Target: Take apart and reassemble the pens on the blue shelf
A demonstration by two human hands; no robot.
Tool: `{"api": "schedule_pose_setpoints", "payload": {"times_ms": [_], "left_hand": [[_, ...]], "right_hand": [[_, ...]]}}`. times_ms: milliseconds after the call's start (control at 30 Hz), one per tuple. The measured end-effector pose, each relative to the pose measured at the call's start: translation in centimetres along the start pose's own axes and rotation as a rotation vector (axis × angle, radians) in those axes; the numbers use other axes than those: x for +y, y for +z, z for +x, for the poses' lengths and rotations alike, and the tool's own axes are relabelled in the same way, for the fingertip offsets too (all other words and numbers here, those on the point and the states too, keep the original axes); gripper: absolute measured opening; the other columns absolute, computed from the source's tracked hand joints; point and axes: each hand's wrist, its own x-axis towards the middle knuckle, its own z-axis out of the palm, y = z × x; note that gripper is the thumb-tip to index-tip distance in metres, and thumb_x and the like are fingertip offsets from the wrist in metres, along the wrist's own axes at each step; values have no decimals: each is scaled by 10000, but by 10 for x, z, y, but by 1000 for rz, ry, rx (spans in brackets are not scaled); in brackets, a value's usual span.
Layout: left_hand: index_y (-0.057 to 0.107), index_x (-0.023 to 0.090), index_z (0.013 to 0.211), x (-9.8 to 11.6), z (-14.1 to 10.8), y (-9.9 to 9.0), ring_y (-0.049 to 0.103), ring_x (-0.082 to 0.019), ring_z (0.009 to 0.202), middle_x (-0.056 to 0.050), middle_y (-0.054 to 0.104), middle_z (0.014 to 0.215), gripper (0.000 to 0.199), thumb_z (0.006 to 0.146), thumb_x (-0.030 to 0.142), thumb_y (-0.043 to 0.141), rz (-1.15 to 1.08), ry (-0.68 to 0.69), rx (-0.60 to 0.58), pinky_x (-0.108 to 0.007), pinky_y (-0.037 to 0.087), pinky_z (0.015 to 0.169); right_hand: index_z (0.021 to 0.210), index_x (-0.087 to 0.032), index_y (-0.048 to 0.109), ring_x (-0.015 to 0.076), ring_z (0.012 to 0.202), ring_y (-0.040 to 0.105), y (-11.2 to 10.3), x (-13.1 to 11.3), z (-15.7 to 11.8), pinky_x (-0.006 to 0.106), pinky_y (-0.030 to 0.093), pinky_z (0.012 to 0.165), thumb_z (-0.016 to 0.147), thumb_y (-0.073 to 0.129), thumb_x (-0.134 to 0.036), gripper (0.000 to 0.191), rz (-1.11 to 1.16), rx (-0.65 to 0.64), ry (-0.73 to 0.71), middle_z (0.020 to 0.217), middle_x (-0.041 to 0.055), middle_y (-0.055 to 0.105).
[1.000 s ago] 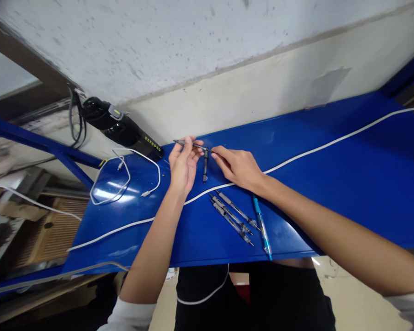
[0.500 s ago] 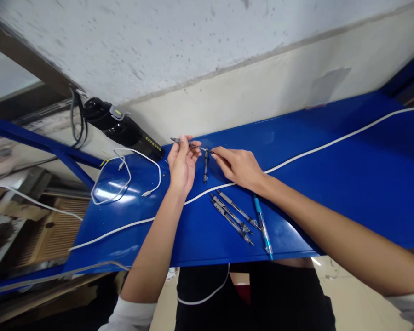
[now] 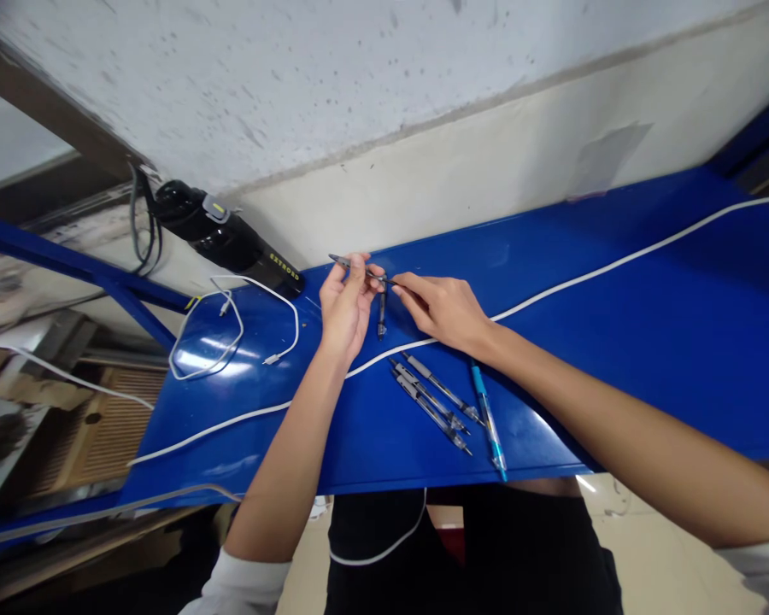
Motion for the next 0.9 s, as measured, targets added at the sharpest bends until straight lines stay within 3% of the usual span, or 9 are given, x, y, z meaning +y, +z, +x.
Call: {"api": "schedule_pose_setpoints", "payload": {"times_ms": [333, 733, 900], "left_hand": [[746, 197, 1073, -3, 0, -1, 728, -130, 817, -63, 799, 1011, 313, 839, 313, 919, 33, -18, -62, -303, 562, 893], [751, 189, 1023, -6, -3, 1, 737, -137, 798, -67, 819, 988, 274, 853, 341, 901, 98, -3, -55, -293, 564, 826], [743, 197, 1015, -4, -7, 5, 781, -187, 937, -76, 835, 1021, 285, 844, 351, 913, 127, -20, -44, -300, 563, 841]], "right_hand": [[1223, -218, 723, 186, 652, 612, -1, -1, 1, 302, 395, 663, 1137, 417, -431, 383, 7, 21, 22, 851, 50, 752], [1265, -206, 724, 188, 664, 630, 1, 1, 0, 307, 402, 664, 1136, 437, -414, 378, 2, 25, 17, 890, 61, 770], [1261, -201, 665, 186, 643, 624, 2, 0, -1, 304, 386, 637, 1130, 446, -427, 341, 13, 21, 51, 881, 53, 762]]}}
